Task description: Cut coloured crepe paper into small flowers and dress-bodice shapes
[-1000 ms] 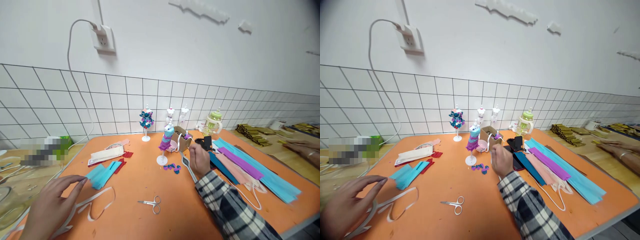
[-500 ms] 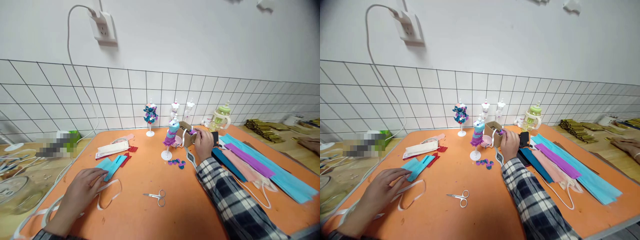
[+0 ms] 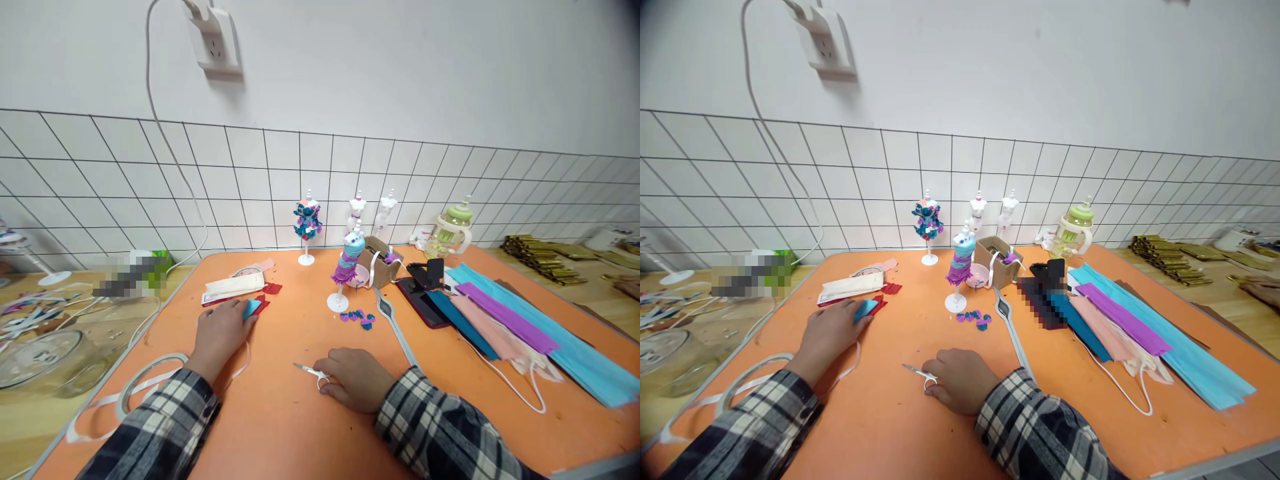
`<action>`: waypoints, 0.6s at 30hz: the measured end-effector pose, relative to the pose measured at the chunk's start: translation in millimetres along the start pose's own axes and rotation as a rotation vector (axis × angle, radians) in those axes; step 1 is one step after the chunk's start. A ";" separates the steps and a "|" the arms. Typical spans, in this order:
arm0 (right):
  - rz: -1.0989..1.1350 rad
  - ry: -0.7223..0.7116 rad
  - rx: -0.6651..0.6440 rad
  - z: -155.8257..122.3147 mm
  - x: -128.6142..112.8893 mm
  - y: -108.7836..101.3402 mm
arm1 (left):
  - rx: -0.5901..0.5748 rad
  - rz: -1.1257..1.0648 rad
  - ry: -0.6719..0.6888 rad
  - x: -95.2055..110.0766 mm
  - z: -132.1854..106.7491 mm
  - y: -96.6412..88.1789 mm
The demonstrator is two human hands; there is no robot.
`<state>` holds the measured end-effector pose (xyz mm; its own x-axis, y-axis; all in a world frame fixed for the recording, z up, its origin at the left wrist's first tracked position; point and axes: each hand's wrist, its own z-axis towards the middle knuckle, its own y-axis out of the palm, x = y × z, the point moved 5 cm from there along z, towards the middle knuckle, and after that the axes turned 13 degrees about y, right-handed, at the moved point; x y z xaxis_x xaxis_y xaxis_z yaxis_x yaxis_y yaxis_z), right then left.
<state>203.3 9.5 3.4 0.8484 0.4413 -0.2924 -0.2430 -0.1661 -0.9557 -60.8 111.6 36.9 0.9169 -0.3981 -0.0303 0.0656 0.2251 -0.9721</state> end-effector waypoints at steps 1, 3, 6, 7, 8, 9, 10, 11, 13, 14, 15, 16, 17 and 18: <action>0.000 0.034 -0.011 1.9 0.7 1.3 | -0.010 -0.018 0.011 2.1 3.4 3.7; 0.001 0.086 -0.018 4.2 2.9 1.9 | -0.020 -0.058 0.060 5.6 5.6 9.4; 0.006 0.104 -0.019 4.7 5.4 0.4 | 0.000 -0.100 0.106 4.8 1.0 10.2; 0.013 0.101 -0.019 4.7 6.2 0.0 | 0.013 -0.106 0.097 1.9 -1.2 8.5; 0.025 0.097 -0.019 4.9 7.2 -0.3 | 0.025 -0.110 0.077 -2.0 -3.1 6.4; 0.039 0.092 -0.017 5.3 8.4 -0.5 | 0.037 -0.111 0.050 -6.8 -4.8 4.0; 0.054 0.086 -0.013 6.0 9.9 -0.5 | 0.046 -0.113 0.019 -12.2 -6.2 1.8; 0.072 0.082 -0.006 6.9 11.6 -0.5 | 0.049 -0.117 -0.013 -17.7 -7.2 0.1; 0.118 0.075 0.007 8.9 15.4 -0.4 | 0.039 -0.134 -0.070 -28.0 -8.5 -0.7; 0.142 0.073 0.011 9.9 17.5 -0.2 | 0.026 -0.149 -0.093 -32.5 -8.8 0.2; 0.166 0.070 0.013 10.7 19.4 -0.1 | 0.011 -0.167 -0.117 -36.8 -8.9 1.7; 0.189 0.067 0.012 11.4 21.1 0.1 | -0.005 -0.187 -0.143 -41.1 -9.0 3.6; 0.211 0.066 0.012 11.9 22.8 0.2 | -0.019 -0.208 -0.174 -45.5 -9.2 5.7; 0.230 0.065 0.012 12.3 24.4 0.4 | -0.029 -0.230 -0.212 -50.1 -9.5 7.7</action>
<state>218.1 31.0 -4.5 0.7986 0.3349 -0.5000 -0.4386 -0.2450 -0.8646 -110.0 124.8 28.7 0.9410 -0.2409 0.2375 0.2725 0.1236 -0.9542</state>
